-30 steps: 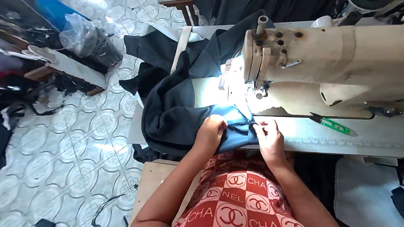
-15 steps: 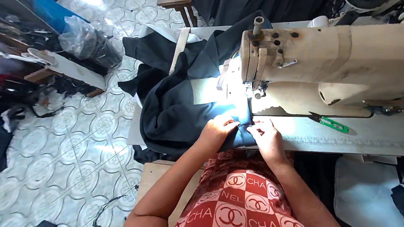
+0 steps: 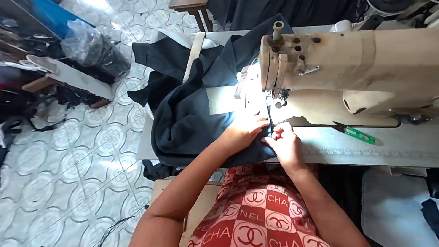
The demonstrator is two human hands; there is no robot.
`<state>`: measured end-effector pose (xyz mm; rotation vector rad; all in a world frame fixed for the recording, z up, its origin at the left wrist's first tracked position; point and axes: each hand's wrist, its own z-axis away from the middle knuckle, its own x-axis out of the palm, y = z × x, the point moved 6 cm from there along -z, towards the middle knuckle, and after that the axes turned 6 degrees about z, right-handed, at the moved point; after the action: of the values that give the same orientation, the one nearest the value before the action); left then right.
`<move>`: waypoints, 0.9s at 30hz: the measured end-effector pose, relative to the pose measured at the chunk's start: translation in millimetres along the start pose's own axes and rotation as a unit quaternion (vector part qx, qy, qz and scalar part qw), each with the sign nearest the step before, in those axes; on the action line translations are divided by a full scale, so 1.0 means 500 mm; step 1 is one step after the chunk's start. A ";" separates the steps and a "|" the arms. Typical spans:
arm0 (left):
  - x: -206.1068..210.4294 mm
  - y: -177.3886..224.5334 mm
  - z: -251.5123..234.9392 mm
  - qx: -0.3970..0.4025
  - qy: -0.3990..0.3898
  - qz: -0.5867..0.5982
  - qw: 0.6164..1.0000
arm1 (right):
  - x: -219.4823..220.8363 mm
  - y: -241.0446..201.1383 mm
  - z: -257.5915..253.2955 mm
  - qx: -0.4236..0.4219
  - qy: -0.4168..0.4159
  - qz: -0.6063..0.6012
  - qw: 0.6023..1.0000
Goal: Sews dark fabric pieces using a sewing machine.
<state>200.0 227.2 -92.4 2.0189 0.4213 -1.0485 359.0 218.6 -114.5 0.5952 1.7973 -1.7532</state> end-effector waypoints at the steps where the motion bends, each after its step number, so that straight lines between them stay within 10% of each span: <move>1: 0.007 -0.019 0.001 0.003 0.014 -0.001 1.000 | 0.000 -0.002 0.003 -0.005 -0.008 0.014 1.000; 17: 0.017 -0.022 0.135 -0.304 0.118 -0.098 0.940 | -0.008 0.001 0.026 -0.129 -0.096 0.035 0.986; 24: -0.035 0.006 0.034 -0.303 -0.120 -0.148 0.934 | -0.006 -0.009 0.013 -0.114 -0.155 0.050 0.980; 27: -0.035 0.001 0.002 -0.230 -0.099 -0.191 0.949 | -0.002 -0.008 0.011 -0.120 -0.150 0.072 0.979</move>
<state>189.3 227.1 -78.7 1.4318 0.8842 -1.2352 357.5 213.1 -110.5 0.3313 1.6757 -1.4175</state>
